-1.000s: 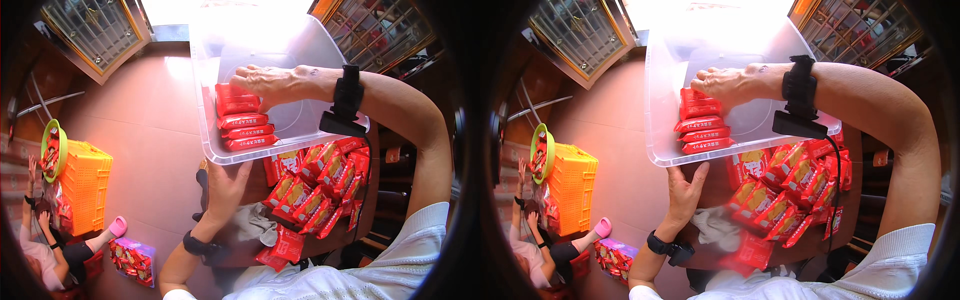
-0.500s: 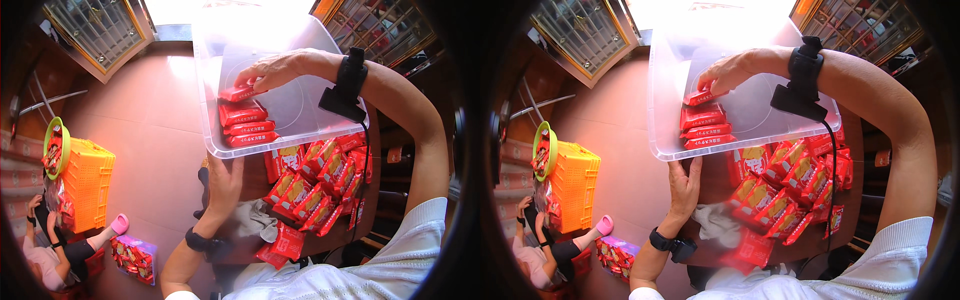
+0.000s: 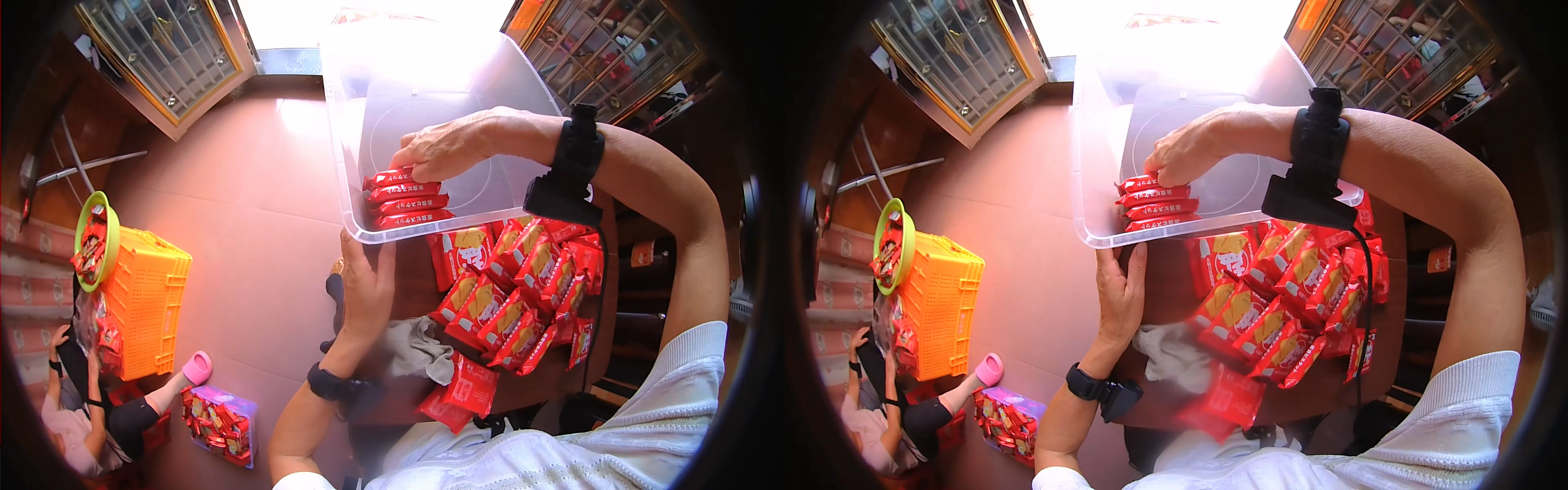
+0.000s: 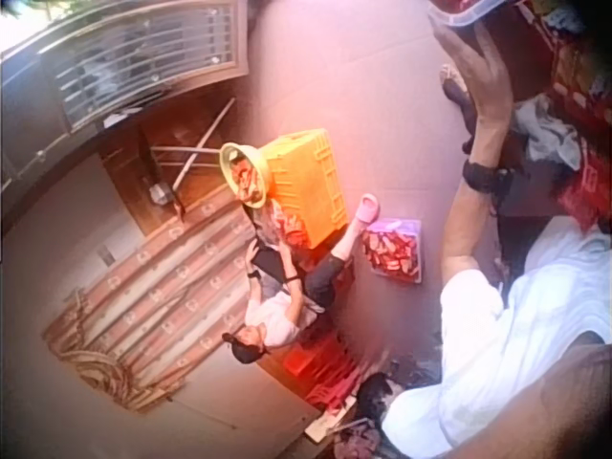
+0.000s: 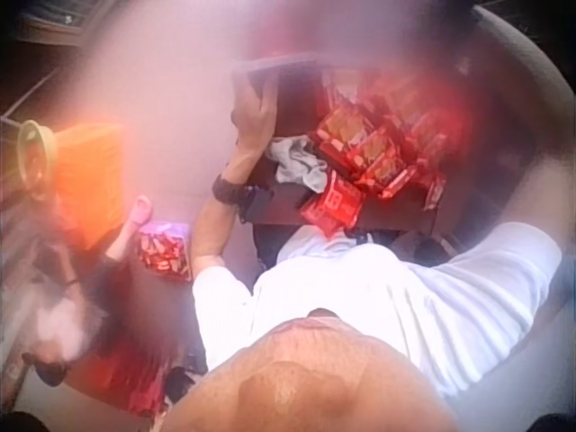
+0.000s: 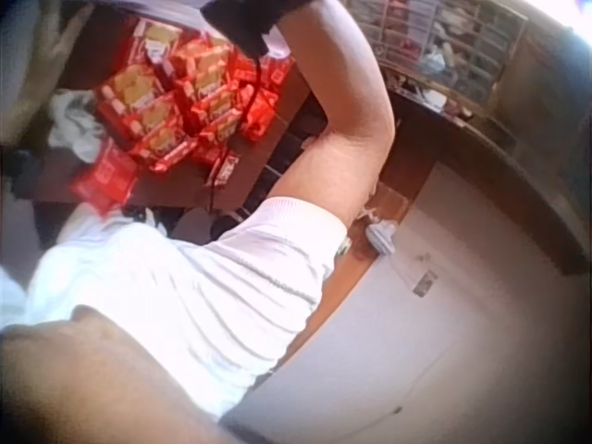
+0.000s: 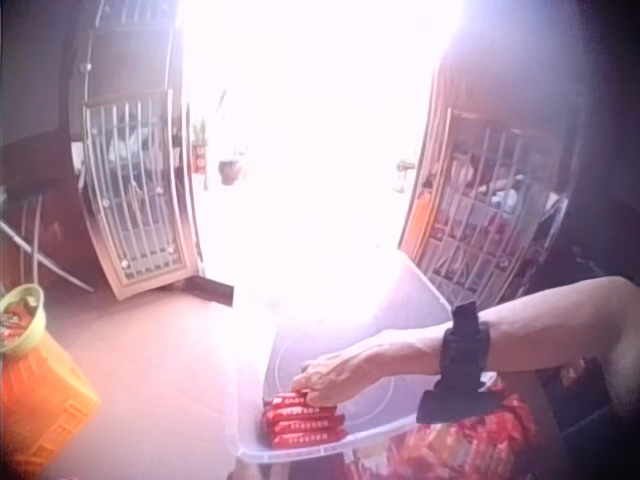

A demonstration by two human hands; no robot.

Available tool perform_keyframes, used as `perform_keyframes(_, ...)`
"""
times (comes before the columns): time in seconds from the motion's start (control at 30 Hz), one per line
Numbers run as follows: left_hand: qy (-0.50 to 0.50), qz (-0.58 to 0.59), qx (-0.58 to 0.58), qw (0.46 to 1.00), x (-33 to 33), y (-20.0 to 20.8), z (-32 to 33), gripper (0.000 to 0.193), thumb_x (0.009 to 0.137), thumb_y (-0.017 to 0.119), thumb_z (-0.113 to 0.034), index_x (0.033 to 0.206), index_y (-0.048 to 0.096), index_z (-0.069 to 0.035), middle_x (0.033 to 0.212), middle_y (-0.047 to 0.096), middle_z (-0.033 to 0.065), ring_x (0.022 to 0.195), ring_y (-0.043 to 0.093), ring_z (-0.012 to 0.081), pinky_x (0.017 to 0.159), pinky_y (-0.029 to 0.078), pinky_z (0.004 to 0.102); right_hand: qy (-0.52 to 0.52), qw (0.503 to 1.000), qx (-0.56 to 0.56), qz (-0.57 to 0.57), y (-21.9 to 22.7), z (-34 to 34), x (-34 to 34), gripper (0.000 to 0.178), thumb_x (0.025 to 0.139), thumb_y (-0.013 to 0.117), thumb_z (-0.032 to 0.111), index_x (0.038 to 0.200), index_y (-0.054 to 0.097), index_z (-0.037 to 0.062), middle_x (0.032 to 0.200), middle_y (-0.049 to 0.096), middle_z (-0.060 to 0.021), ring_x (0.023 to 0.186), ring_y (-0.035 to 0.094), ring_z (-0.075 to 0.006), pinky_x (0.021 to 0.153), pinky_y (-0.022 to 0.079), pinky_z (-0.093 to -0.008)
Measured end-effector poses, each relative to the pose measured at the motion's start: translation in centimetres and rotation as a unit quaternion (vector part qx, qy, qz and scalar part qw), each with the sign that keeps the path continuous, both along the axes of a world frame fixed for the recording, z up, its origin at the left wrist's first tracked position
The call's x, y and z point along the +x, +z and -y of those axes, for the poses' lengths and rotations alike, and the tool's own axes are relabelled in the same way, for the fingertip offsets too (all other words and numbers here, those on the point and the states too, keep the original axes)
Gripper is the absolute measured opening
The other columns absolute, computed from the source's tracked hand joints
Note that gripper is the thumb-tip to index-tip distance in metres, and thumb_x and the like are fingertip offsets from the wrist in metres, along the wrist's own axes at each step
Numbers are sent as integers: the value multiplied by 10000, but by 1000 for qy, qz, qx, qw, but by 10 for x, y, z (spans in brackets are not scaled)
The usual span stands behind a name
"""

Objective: Cleaning a large plastic container with a cloth and then cleaning individual snack packages before placing them into the container.

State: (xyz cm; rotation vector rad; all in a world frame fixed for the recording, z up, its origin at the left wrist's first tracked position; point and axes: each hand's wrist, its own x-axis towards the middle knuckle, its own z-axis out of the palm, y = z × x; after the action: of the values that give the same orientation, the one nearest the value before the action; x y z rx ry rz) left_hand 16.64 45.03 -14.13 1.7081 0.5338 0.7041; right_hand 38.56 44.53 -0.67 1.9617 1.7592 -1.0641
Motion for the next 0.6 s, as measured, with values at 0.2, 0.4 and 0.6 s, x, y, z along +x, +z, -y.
perform_keyframes(0.2,0,26,-3,1000,2,-3,-1,513,971,519,-168,1372,312,77,1335,437,256,1263,433,370,1050,332,433,-80,996,27,-24,8,7,-10,487,838,434,160,1309,477,49,1181,584,-200,1115,570,-321,952,461,-430)
perform_keyframes(0.4,-18,21,-5,1000,5,3,0,551,962,527,-129,1414,265,44,1369,412,236,1282,424,339,1051,349,410,-39,999,35,-2,7,9,-5,474,836,434,136,1297,466,28,1180,590,-215,1090,586,-328,932,471,-432)
perform_keyframes(0.6,-18,26,-8,999,1,2,-2,557,953,526,-80,1423,250,36,1363,414,230,1277,439,331,1040,367,408,-71,997,25,-13,16,7,-18,472,844,438,133,1303,468,26,1193,587,-216,1105,579,-334,940,466,-434)
